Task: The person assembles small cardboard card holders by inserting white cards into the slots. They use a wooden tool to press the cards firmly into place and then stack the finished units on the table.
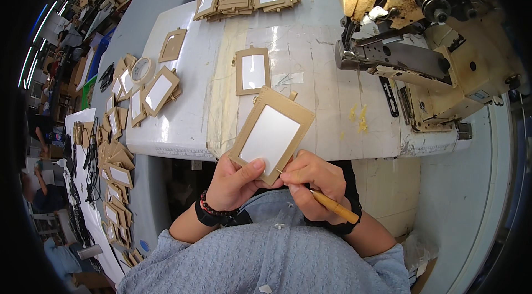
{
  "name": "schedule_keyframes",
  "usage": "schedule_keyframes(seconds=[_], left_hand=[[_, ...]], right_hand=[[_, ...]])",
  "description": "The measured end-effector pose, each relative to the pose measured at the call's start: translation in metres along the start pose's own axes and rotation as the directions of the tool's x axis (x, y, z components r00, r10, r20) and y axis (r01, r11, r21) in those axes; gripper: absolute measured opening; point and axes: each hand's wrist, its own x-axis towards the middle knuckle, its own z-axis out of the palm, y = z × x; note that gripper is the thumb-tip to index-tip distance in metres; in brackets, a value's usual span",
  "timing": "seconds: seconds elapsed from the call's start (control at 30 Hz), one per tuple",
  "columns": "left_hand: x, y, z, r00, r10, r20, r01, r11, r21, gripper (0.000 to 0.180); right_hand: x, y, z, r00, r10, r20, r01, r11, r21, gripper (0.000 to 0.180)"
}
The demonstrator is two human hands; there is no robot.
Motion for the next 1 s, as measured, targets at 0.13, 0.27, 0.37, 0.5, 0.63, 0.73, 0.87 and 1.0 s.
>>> schedule_keyframes(seconds=[0.13, 0.27, 0.37, 0.5, 0.63, 0.73, 0.87, 1.0], left_hand=[[0.0001, 0.0001, -0.0008, 1.000, 0.001, 0.002, -0.001, 1.000, 0.002, 0.040], [0.0004, 0.0010, -0.0013, 1.000, -0.010, 0.010, 0.010, 1.000, -0.002, 0.040], [0.0003, 0.0017, 0.0002, 1.000, -0.007, 0.014, 0.007, 1.000, -0.008, 0.040], [0.0002, 0.0020, 0.0007, 1.000, -0.006, 0.017, 0.006, 1.000, -0.007, 0.040], [0.0001, 0.0023, 0.0011, 1.000, -0.006, 0.018, 0.006, 1.000, -0.011, 0.039], [-0.0003, 0.0018, 0.0009, 1.000, -0.001, 0.008, 0.001, 1.000, -0.014, 0.039], [0.0000, 0.0001, 0.0040, 0.999, 0.027, -0.044, -0.025, 0.999, 0.041, 0.036], [-0.0028, -0.0041, 0.0004, 0.988, 0.154, 0.002, -0.146, 0.933, 0.330, 0.030]], right_hand=[[-0.0001, 0.0008, -0.0002, 1.000, -0.008, 0.001, 0.008, 1.000, -0.003, 0.016], [-0.0006, 0.0017, -0.0002, 1.000, -0.025, -0.005, 0.025, 1.000, -0.011, 0.017], [-0.0006, 0.0019, 0.0004, 0.999, -0.029, -0.014, 0.029, 1.000, -0.004, 0.017], [-0.0007, 0.0012, 0.0007, 0.999, -0.030, -0.026, 0.030, 1.000, -0.003, 0.017], [-0.0012, 0.0012, 0.0018, 0.999, -0.033, -0.041, 0.033, 0.999, -0.005, 0.017], [-0.0029, 0.0016, 0.0017, 0.999, -0.038, -0.033, 0.036, 0.997, -0.067, 0.017], [0.0007, -0.0014, 0.0051, 0.994, -0.107, -0.005, 0.103, 0.966, -0.239, 0.016], [-0.0015, 0.0017, 0.0054, 0.999, -0.046, -0.020, 0.039, 0.964, -0.264, 0.015]])
